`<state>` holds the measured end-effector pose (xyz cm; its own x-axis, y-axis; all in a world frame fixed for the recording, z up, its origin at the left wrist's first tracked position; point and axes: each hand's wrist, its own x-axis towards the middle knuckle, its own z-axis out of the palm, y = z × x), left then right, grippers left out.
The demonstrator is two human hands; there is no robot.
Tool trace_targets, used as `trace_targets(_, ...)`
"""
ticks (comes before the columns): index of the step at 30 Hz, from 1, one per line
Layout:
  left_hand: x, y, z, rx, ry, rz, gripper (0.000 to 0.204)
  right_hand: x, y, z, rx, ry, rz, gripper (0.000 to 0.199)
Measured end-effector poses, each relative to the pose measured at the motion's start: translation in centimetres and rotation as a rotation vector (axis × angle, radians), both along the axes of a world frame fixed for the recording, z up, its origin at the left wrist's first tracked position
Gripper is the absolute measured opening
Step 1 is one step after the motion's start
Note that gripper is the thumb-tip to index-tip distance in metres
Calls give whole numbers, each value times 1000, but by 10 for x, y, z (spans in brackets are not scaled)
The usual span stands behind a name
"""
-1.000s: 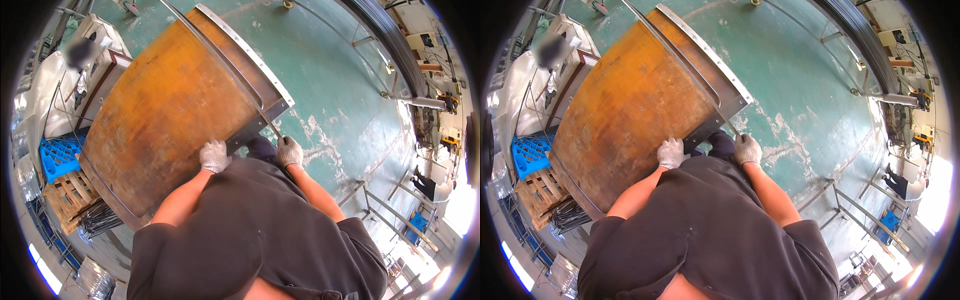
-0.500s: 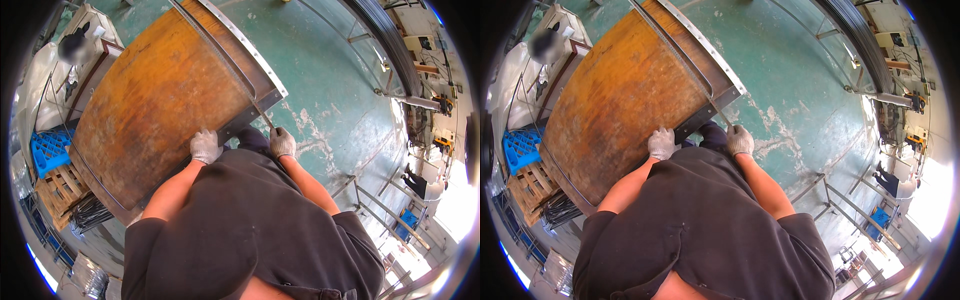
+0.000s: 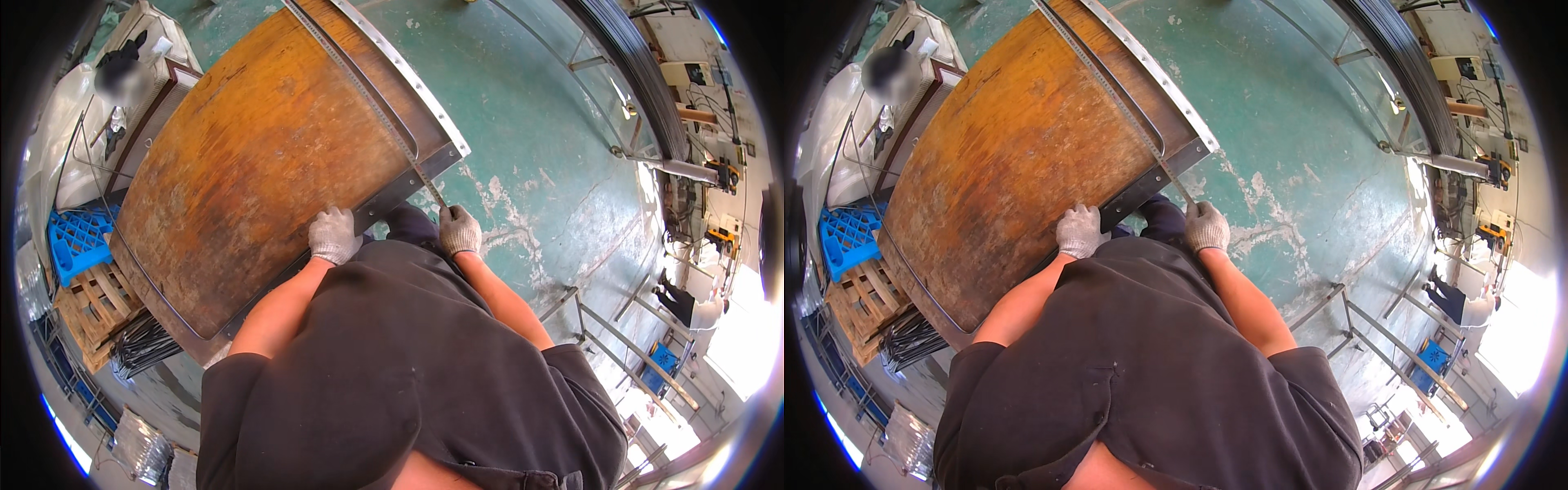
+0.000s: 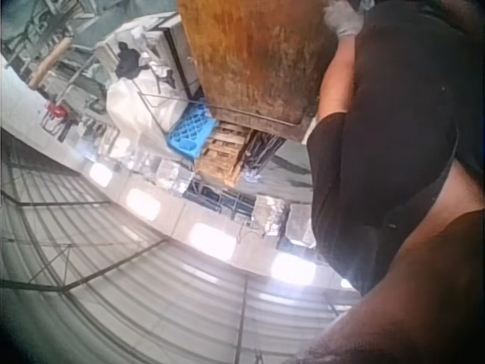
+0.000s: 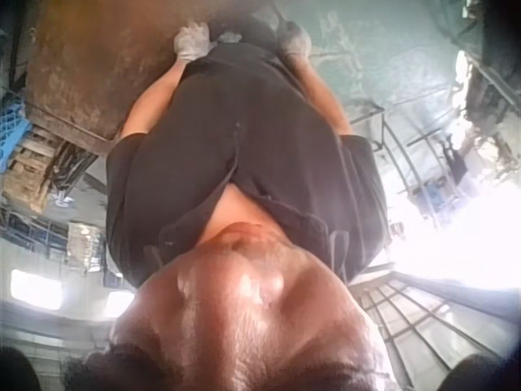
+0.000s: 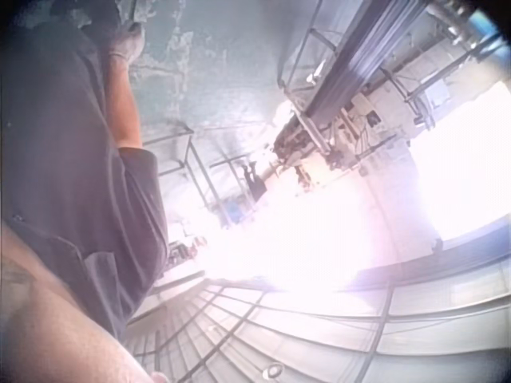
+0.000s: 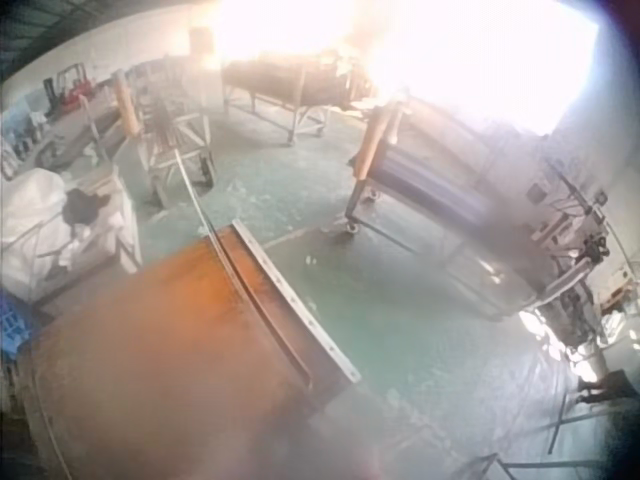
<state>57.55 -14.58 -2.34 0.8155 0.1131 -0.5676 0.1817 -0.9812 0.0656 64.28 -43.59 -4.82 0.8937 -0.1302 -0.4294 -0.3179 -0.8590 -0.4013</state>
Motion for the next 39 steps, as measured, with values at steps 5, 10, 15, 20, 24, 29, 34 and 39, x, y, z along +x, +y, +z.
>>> trace_targets(5,1,0,3,-9,1,4,59,1,1,2,3,5,-5,41)
trace_targets(10,-3,0,-3,-23,-20,-5,58,0,-3,-2,-32,17,26,42)
trace_targets(15,-3,3,1,-17,-11,-44,64,2,2,7,13,23,-6,42)
trace_targets(20,-2,3,0,-19,25,-34,69,2,4,10,13,9,-29,41)
trace_targets(24,-2,4,-2,-32,31,-26,75,2,5,13,26,19,-37,40)
trace_targets(29,-3,2,-5,-30,39,11,76,3,3,14,35,13,-20,40)
trace_targets(34,-3,3,-1,-47,46,17,73,0,-11,-1,233,-9,-56,40)
trace_targets(39,-5,6,6,-62,-23,21,70,7,-18,-5,309,30,-70,41)
